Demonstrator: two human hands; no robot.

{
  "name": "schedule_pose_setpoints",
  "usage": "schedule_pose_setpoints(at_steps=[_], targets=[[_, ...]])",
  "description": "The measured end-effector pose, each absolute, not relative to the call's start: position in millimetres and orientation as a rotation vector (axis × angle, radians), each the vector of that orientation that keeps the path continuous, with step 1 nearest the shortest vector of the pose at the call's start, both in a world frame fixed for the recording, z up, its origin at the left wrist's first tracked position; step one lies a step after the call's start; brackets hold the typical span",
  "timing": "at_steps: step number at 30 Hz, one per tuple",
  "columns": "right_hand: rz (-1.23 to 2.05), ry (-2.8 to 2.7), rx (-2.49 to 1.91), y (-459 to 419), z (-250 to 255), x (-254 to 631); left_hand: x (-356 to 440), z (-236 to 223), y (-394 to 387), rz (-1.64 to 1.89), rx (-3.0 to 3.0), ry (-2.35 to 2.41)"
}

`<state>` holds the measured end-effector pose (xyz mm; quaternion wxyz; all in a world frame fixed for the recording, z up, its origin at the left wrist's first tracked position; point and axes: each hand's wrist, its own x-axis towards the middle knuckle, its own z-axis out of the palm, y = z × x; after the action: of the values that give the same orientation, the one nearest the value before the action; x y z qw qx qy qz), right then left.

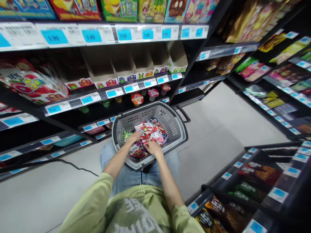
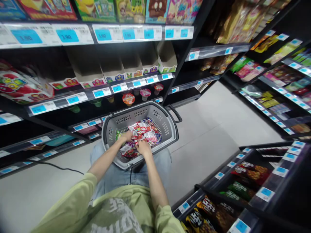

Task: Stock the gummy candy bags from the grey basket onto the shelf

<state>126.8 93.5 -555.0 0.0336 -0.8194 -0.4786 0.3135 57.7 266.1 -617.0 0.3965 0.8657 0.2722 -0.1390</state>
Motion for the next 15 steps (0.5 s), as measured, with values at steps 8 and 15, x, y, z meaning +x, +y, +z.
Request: schedule_pose_setpoints(at_steps=[8, 15], targets=[[0.966, -1.268, -2.543, 96, -560, 133, 54, -592, 302, -0.219, 2.004, 0.547], [0.854, -1.071, -2.409, 95, -564, 140, 60, -569, 289, 0.07, 1.491, 0.466]])
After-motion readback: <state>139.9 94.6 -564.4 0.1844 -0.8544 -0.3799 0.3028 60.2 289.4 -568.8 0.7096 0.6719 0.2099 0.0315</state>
